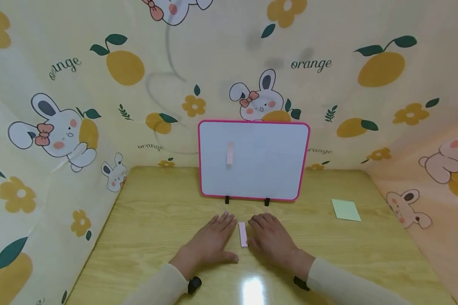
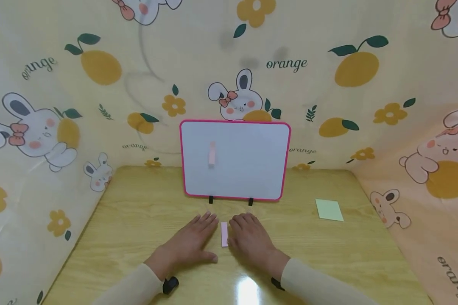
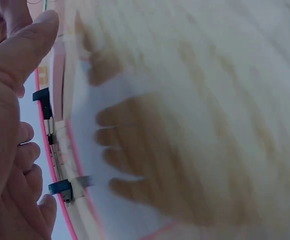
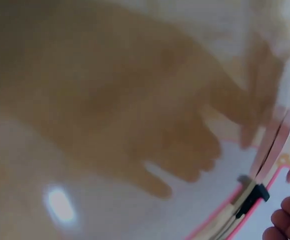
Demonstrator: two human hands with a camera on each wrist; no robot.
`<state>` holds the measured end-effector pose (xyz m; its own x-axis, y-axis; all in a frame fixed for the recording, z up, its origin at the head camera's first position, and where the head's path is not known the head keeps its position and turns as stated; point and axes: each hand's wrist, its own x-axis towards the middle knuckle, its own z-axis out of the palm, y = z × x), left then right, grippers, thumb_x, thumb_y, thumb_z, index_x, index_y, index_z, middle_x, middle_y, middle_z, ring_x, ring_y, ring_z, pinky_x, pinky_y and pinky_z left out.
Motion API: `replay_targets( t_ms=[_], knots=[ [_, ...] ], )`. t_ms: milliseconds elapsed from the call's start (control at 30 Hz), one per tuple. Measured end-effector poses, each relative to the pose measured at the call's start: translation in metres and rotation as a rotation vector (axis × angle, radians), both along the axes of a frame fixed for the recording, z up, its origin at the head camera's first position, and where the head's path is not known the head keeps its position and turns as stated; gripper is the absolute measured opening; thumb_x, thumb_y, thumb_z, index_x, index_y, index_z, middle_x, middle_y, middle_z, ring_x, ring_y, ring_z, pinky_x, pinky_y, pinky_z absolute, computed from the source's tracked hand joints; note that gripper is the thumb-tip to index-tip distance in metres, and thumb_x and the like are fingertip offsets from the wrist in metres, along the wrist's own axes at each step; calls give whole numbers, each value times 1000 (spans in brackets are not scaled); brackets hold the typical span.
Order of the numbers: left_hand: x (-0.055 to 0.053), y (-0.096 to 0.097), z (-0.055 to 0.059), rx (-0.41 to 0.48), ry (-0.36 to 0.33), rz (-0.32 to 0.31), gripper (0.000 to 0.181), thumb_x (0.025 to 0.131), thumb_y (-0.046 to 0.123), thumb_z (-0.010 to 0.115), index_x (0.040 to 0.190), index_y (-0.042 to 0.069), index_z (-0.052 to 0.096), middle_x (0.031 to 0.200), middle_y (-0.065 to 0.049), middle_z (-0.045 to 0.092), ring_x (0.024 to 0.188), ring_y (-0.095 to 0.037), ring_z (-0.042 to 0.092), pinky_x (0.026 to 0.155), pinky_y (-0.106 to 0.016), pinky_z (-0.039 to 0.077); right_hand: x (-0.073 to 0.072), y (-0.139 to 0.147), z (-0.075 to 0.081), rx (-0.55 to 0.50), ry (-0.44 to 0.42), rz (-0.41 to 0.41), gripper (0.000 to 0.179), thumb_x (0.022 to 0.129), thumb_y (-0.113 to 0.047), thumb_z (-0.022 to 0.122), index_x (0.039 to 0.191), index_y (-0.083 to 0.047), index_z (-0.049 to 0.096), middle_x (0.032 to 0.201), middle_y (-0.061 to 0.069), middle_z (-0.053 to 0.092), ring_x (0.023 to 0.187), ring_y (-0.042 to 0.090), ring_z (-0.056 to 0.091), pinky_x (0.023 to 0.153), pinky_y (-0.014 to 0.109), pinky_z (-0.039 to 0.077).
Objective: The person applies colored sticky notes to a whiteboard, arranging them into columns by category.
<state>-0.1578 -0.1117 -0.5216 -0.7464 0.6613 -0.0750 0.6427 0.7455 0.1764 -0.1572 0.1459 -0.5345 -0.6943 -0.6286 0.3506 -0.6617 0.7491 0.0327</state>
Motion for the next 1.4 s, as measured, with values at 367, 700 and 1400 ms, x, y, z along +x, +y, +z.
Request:
replay_targets(
  t_ms=[367,700,1400],
  knots=[
    [-3,12,-7,8,-66,29,112,90,77,62,170,11,21,178,-5,18,165,-23,9,136,-43,11,11,-4,-8,4,-43,88,47,97,-39,75,131,-8,68,129,5,70,126,25,61,114,47,50],
    [-5,18,-11,4,-98,46,115,88,79,63,169,10,22,177,-4,20,165,-23,11,135,-44,14,15,-4,-4,13,-91,92,44,96,-36,77,130,-9,70,130,3,71,126,25,60,104,47,55],
    [-5,10,-16,-73,-46,-54,115,88,84,54,169,10,21,176,-6,21,165,-23,12,135,-42,14,19,-11,-2,31,-188,88,34,98,-43,74,117,-16,68,124,-1,69,126,22,59,105,44,53]
  ],
)
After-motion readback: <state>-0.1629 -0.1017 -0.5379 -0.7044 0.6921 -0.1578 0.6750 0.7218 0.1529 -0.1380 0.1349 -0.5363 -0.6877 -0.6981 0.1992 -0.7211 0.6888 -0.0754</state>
